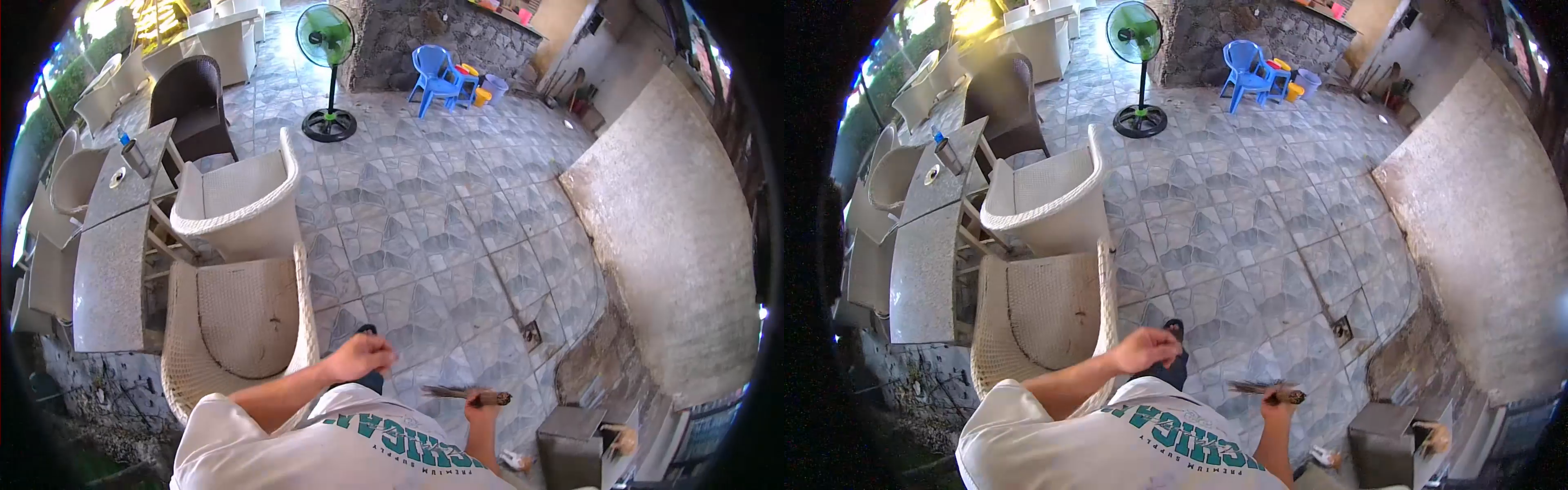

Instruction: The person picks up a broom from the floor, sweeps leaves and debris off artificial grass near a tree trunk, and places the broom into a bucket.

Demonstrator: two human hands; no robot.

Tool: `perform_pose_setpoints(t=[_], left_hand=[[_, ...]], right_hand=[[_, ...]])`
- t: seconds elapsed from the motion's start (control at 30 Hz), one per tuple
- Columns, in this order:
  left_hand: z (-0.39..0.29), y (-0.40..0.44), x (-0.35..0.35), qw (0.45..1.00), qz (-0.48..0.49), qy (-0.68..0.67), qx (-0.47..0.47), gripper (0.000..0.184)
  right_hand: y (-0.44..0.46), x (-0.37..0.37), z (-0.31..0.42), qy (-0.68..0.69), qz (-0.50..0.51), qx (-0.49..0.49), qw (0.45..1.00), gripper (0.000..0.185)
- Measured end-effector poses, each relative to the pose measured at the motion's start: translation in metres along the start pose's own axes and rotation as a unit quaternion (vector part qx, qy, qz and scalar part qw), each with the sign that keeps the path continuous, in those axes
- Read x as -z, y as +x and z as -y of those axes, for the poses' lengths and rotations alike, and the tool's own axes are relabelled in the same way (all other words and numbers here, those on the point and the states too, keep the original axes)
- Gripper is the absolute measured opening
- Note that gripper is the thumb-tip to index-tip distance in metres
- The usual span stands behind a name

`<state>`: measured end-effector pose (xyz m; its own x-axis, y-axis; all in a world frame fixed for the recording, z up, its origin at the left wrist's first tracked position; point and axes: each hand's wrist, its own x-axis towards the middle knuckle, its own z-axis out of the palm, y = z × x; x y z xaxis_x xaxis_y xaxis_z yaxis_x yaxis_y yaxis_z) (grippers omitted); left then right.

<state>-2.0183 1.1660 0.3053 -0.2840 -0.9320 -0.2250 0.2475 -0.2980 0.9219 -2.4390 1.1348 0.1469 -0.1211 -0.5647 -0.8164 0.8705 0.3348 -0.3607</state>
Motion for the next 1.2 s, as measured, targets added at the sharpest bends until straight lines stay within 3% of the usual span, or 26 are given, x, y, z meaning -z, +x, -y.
perform_pose_setpoints(t=[0.07,0.13,0.2,0.27,0.33,0.37,0.5,0.67,0.73,0.77,0.8,0.87,0.93,0.97,1.03,1.1,1.13,1.2], left_hand=[[-0.097,0.038,-0.002,0.986,-0.022,-0.111,-0.124,0.014],[-0.193,0.062,-0.004,0.958,0.037,-0.083,-0.274,0.017],[-0.275,0.073,-0.012,0.892,0.113,-0.044,-0.435,0.026],[-0.333,0.095,-0.025,0.807,0.165,-0.058,-0.564,0.024],[-0.364,0.114,-0.031,0.813,0.181,-0.099,-0.544,0.026],[-0.377,0.127,-0.03,0.809,0.197,-0.135,-0.537,0.03],[-0.388,0.212,0.005,0.784,0.24,-0.139,-0.555,0.039],[-0.41,0.331,0.058,0.769,0.276,-0.14,-0.56,0.035],[-0.433,0.381,0.079,0.782,0.253,-0.131,-0.554,0.032],[-0.423,0.413,0.074,0.737,0.206,-0.122,-0.631,0.029],[-0.425,0.436,0.085,0.74,0.216,-0.123,-0.625,0.029],[-0.435,0.475,0.106,0.795,0.207,-0.044,-0.568,0.026],[-0.451,0.514,0.121,0.893,0.16,0.022,-0.42,0.021],[-0.476,0.552,0.142,0.769,0.073,0.104,-0.627,0.035],[-0.513,0.592,0.161,0.731,0.04,0.195,-0.653,0.032],[-0.553,0.628,0.159,0.704,-0.017,0.036,-0.709,0.015],[-0.556,0.653,0.17,0.709,-0.018,0.036,-0.704,0.015],[-0.563,0.7,0.19,0.714,0.104,0.042,-0.692,0.019]], right_hand=[[0.032,-0.041,0.019,-0.012,-0.033,0.024,0.999,0.032],[0.056,-0.093,0.038,-0.036,-0.015,0.027,0.999,0.028],[0.084,-0.145,0.048,-0.055,-0.001,0.022,0.998,0.026],[0.122,-0.173,0.055,0.028,0.044,0.058,0.997,0.026],[0.152,-0.207,0.053,-0.053,0.135,0.105,0.984,0.025],[0.167,-0.231,0.058,-0.006,0.067,0.058,0.996,0.024],[0.221,-0.321,0.05,-0.004,0.039,0.024,0.999,0.023],[0.292,-0.443,0.055,-0.013,0.031,-0.031,0.999,0.021],[0.33,-0.491,0.061,-0.024,0.031,-0.039,0.998,0.026],[0.355,-0.523,0.06,-0.036,0.028,-0.046,0.998,0.031],[0.382,-0.55,0.058,-0.027,0.01,-0.056,0.998,0.028],[0.405,-0.62,0.06,-0.025,-0.003,-0.061,0.998,0.025],[0.441,-0.68,0.071,-0.052,-0.026,-0.165,0.985,0.023],[0.46,-0.706,0.074,-0.059,-0.029,-0.168,0.984,0.023],[0.485,-0.758,0.075,-0.093,0.055,-0.151,0.983,0.023],[0.48,-0.81,0.077,-0.001,0.12,-0.048,0.992,0.018],[0.49,-0.83,0.084,0.019,0.149,-0.106,0.983,0.012],[0.529,-0.853,0.102,0.059,0.187,-0.109,0.975,0.013]])
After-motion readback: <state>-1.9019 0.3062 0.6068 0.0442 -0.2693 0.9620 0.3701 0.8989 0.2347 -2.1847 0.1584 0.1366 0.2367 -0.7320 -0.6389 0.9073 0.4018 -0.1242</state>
